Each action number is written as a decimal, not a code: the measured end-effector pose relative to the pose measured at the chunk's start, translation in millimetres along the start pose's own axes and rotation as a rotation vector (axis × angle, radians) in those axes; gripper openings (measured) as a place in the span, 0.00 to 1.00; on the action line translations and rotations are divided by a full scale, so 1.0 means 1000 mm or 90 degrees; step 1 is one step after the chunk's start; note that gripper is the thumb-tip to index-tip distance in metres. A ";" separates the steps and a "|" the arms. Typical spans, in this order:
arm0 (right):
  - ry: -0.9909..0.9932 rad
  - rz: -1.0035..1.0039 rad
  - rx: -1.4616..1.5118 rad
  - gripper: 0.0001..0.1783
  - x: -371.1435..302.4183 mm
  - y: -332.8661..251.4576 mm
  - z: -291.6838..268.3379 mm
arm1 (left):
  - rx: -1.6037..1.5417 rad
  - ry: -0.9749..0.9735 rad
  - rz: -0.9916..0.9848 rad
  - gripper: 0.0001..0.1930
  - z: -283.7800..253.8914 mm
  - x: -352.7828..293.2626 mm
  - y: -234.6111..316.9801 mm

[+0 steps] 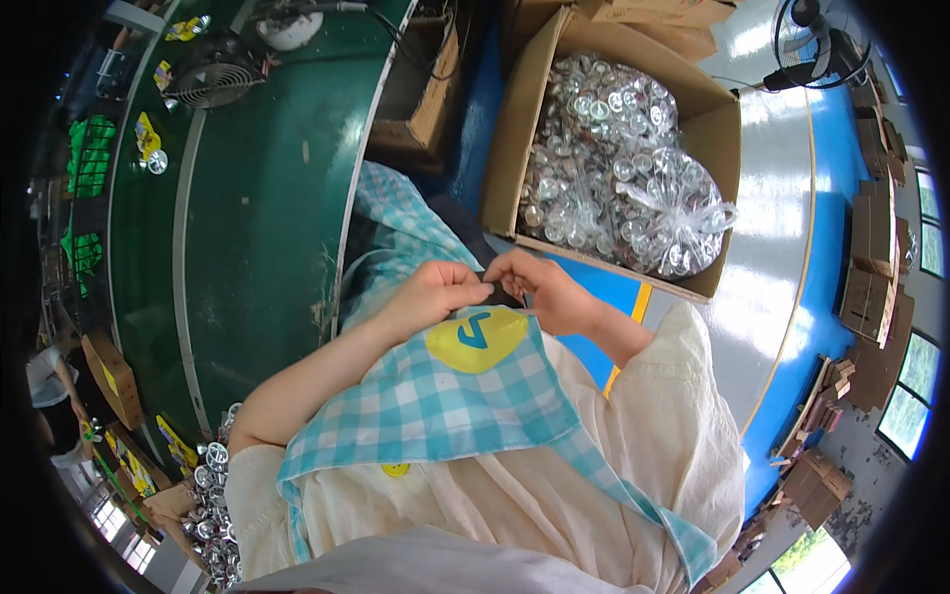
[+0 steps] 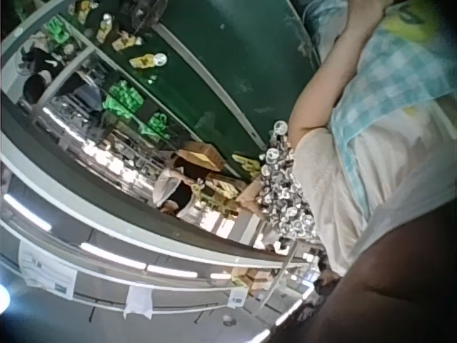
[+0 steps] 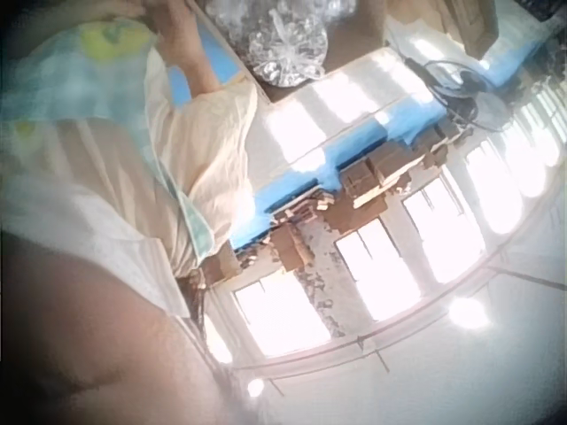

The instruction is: The person solders wires from reflector heads onto flashlight circuit boards using a soldering iron, places the assembled flashlights onto a conveyor belt, and fastens an apron strap.

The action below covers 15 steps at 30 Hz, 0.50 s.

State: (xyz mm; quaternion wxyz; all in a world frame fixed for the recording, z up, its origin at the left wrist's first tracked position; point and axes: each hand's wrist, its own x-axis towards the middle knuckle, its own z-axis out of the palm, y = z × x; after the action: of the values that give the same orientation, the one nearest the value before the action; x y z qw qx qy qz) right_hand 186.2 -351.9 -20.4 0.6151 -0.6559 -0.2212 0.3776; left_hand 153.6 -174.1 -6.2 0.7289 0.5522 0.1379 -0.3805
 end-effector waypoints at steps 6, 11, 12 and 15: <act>-0.114 0.023 0.114 0.18 0.029 -0.003 0.003 | -0.139 0.051 0.041 0.08 -0.016 -0.007 0.000; -0.290 0.145 0.241 0.21 0.047 0.015 -0.011 | -0.159 0.119 0.008 0.07 -0.026 -0.004 -0.002; -0.272 0.125 0.240 0.20 0.048 0.019 -0.005 | -0.172 0.133 -0.007 0.07 -0.027 -0.002 -0.003; -0.142 0.096 0.208 0.15 0.047 0.026 0.011 | -0.177 0.126 -0.036 0.07 -0.035 0.006 -0.009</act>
State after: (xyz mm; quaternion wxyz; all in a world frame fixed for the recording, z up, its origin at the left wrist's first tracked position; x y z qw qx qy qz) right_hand 202.3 -313.2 -55.9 0.6550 -0.5164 -0.1742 0.5234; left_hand 159.2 -145.5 -28.4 0.7699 0.4769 0.2758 -0.3221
